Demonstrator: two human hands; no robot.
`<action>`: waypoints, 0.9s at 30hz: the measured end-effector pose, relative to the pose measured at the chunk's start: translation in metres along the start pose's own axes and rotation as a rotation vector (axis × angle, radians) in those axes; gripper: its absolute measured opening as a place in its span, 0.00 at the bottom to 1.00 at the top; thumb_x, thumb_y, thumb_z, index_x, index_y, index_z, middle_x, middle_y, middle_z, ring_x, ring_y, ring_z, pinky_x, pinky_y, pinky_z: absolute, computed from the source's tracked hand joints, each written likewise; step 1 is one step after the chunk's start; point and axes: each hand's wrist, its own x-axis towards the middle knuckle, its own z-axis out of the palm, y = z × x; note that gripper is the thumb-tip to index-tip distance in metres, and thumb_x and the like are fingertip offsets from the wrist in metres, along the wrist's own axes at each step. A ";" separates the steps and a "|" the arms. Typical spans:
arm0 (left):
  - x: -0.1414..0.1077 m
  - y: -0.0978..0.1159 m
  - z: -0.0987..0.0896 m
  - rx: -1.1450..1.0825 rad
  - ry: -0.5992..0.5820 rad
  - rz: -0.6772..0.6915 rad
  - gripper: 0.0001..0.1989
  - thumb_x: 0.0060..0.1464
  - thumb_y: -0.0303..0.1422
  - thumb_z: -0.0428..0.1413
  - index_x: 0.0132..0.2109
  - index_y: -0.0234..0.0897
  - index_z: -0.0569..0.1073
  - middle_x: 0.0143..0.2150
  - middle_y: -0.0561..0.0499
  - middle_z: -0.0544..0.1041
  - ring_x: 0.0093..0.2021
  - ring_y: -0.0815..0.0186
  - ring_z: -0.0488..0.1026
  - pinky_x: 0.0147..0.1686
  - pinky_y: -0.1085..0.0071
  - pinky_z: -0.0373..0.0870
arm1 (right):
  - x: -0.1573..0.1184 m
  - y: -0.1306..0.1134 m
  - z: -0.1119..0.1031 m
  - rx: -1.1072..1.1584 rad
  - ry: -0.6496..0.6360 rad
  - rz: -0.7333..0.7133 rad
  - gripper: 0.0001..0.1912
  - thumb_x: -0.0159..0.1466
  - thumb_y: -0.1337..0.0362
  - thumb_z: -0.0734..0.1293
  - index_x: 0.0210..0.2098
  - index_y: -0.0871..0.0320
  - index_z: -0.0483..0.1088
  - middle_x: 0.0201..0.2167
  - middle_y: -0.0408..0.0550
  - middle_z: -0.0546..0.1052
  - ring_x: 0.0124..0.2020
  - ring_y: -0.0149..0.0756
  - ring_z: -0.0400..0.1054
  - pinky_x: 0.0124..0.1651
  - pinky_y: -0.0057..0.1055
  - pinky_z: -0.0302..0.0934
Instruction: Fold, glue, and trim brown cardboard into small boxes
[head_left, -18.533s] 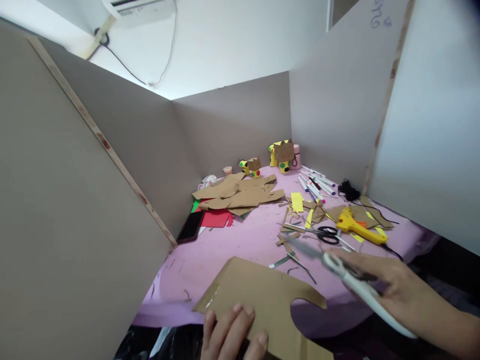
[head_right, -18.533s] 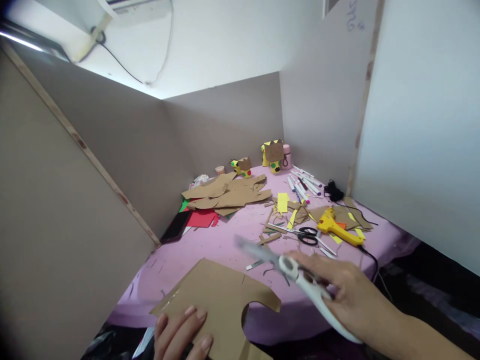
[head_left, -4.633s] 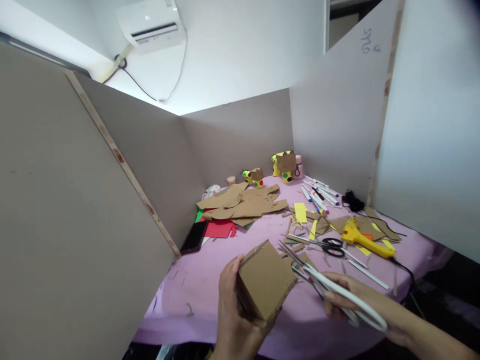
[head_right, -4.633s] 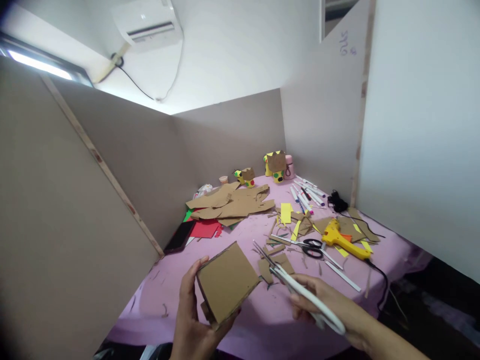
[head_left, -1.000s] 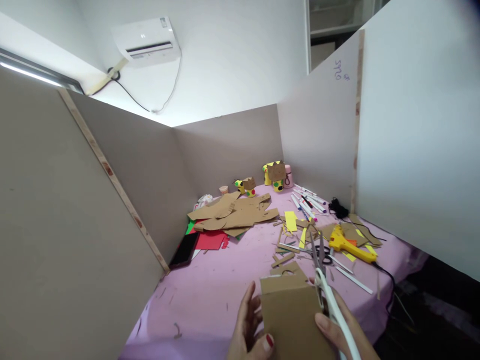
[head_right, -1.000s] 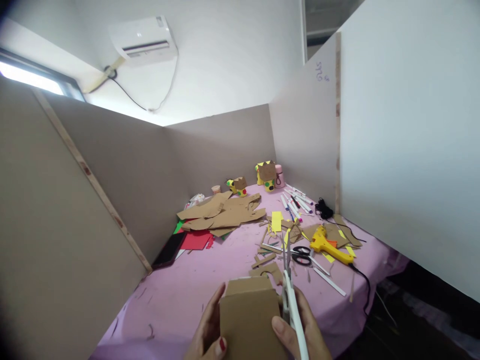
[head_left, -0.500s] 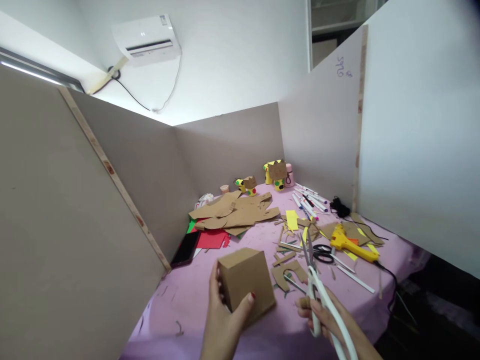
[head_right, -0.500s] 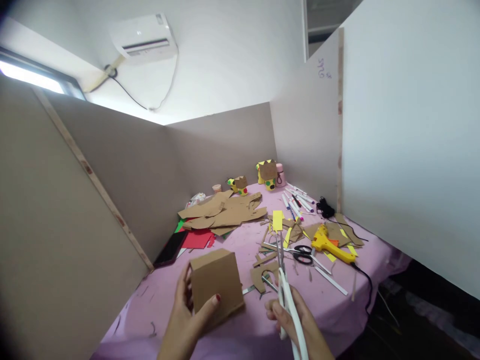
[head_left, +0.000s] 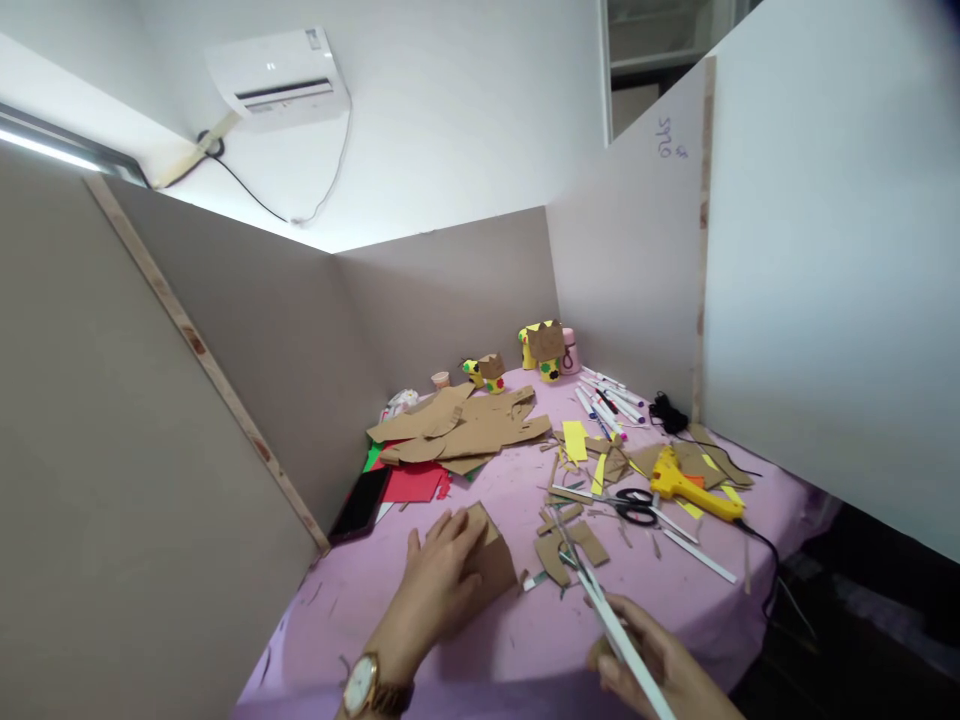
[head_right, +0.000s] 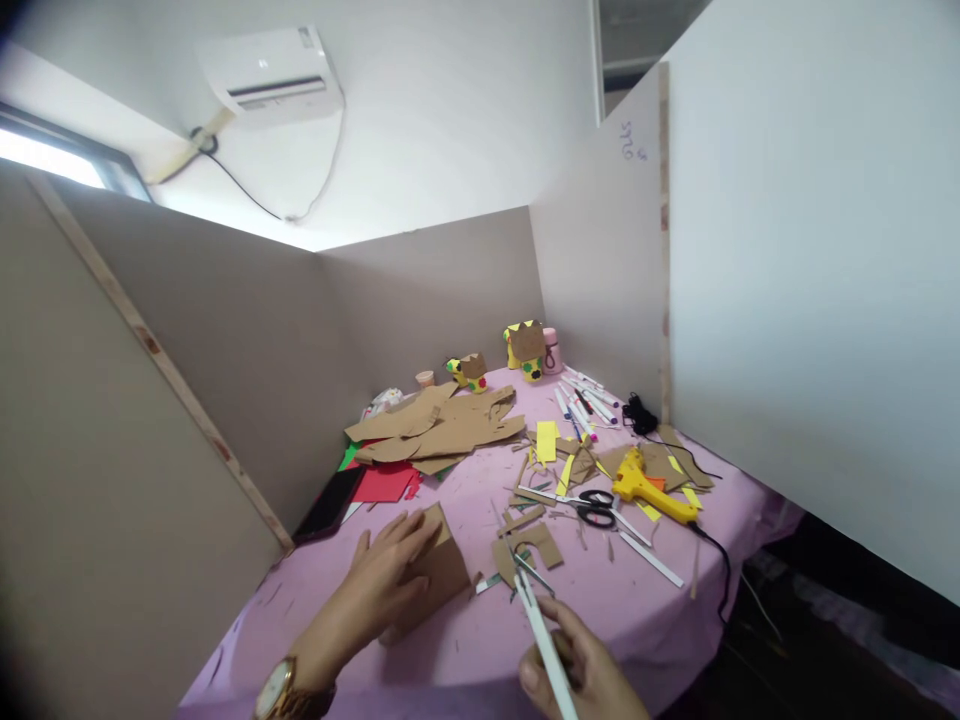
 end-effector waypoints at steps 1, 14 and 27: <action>-0.003 0.002 0.002 -0.016 0.041 -0.006 0.31 0.45 0.23 0.53 0.58 0.42 0.71 0.66 0.37 0.65 0.67 0.40 0.56 0.59 0.29 0.44 | -0.001 0.002 -0.006 -0.094 0.041 -0.043 0.27 0.56 0.54 0.73 0.53 0.55 0.69 0.36 0.49 0.80 0.39 0.43 0.74 0.43 0.35 0.66; -0.018 0.073 0.055 -0.876 0.206 -0.146 0.21 0.46 0.40 0.63 0.46 0.33 0.76 0.42 0.41 0.80 0.42 0.54 0.74 0.42 0.63 0.69 | -0.008 0.007 -0.043 -1.343 0.518 -0.707 0.43 0.57 0.73 0.61 0.68 0.49 0.42 0.48 0.57 0.67 0.48 0.60 0.65 0.52 0.56 0.56; -0.010 0.068 0.056 -1.153 0.315 -0.241 0.21 0.53 0.50 0.57 0.24 0.37 0.69 0.24 0.54 0.72 0.28 0.67 0.68 0.34 0.72 0.66 | -0.009 0.008 -0.056 -0.420 0.233 -0.208 0.29 0.57 0.55 0.71 0.58 0.50 0.66 0.51 0.55 0.76 0.54 0.54 0.68 0.55 0.45 0.62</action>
